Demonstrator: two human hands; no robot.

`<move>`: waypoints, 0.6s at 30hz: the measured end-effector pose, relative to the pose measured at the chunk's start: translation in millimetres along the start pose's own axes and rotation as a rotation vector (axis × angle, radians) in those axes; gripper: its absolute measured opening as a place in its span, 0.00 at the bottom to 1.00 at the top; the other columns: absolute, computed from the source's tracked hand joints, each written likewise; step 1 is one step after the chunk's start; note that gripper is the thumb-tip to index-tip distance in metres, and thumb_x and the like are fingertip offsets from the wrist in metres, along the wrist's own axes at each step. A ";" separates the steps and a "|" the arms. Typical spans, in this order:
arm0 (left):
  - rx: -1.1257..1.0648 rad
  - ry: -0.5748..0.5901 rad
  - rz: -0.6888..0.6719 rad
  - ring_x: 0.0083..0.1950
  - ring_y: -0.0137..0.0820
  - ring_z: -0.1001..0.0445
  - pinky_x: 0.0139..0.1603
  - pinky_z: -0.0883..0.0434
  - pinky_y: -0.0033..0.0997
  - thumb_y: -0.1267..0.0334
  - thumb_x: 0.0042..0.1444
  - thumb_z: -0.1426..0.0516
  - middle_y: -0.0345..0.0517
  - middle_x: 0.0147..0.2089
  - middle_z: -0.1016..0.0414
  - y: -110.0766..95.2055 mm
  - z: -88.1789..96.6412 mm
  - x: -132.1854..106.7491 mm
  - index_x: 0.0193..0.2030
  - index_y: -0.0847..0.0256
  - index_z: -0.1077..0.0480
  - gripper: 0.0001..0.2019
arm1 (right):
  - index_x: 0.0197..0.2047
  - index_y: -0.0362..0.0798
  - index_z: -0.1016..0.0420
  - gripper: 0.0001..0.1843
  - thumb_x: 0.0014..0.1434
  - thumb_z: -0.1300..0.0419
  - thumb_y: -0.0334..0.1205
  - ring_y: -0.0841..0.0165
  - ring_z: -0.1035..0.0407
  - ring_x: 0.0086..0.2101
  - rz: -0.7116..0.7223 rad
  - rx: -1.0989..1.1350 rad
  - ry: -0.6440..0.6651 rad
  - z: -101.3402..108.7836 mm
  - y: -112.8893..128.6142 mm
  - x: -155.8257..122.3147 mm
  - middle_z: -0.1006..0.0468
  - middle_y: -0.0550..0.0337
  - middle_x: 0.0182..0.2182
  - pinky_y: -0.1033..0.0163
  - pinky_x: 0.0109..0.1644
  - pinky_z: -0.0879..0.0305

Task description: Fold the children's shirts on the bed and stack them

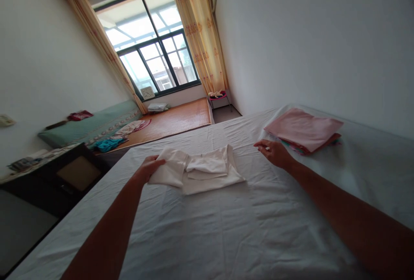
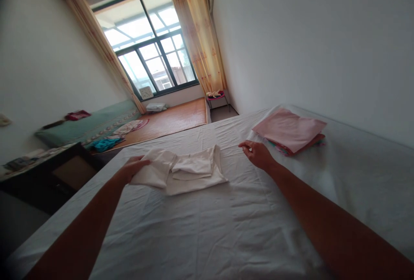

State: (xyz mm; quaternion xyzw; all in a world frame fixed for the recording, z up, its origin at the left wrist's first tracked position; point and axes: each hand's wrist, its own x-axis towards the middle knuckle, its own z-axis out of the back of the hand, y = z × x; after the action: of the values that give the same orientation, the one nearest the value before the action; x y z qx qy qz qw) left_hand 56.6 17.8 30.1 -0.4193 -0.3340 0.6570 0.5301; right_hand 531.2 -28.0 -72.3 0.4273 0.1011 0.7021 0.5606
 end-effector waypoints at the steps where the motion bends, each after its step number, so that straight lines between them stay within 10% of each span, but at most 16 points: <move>1: 0.014 0.021 -0.027 0.26 0.37 0.25 0.24 0.28 0.31 0.59 0.36 0.35 0.45 0.27 0.23 -7.3 1.1 -2.4 0.40 0.66 0.29 0.22 | 0.42 0.50 0.23 0.13 0.57 0.47 0.38 0.69 0.26 0.28 0.012 0.007 0.003 -1.3 0.9 -0.2 0.18 0.59 0.36 0.65 0.35 0.30; 6: 0.174 0.219 -0.175 0.35 0.37 0.24 0.29 0.27 0.30 0.57 0.42 0.38 0.51 0.42 0.23 -50.2 -58.7 -14.3 0.56 0.65 0.35 0.32 | 0.42 0.50 0.23 0.13 0.57 0.47 0.38 0.69 0.26 0.29 0.043 0.002 0.040 -4.1 5.2 -2.2 0.18 0.60 0.36 0.66 0.37 0.30; 9: 0.501 0.140 -0.199 0.35 0.38 0.24 0.27 0.29 0.29 0.63 0.45 0.41 0.56 0.46 0.25 -67.4 -117.8 -16.0 0.64 0.64 0.45 0.37 | 0.42 0.50 0.23 0.14 0.57 0.47 0.38 0.69 0.26 0.30 0.051 0.007 0.054 -2.0 5.7 -2.9 0.18 0.60 0.36 0.66 0.36 0.31; 13: 0.841 0.115 -0.388 0.38 0.40 0.24 0.34 0.30 0.30 0.67 0.45 0.43 0.57 0.44 0.24 -69.8 -178.0 -14.5 0.58 0.65 0.36 0.29 | 0.41 0.49 0.23 0.14 0.57 0.48 0.38 0.70 0.27 0.28 0.047 0.007 0.073 0.5 2.3 -2.5 0.18 0.59 0.34 0.67 0.34 0.32; 18: 0.680 0.207 -0.407 0.39 0.41 0.24 0.38 0.30 0.32 0.68 0.45 0.41 0.55 0.37 0.23 -52.1 -223.7 -12.7 0.48 0.65 0.31 0.20 | 0.42 0.49 0.22 0.15 0.57 0.48 0.39 0.70 0.29 0.26 0.053 0.004 0.117 1.9 1.6 -3.0 0.19 0.60 0.32 0.67 0.33 0.33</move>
State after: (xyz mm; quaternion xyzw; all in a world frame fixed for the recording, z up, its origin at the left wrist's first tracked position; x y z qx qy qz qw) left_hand 281.9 15.3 -16.5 -0.2094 -0.1188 0.5659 0.7885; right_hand 531.5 -31.9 -71.7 0.3890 0.1237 0.7405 0.5340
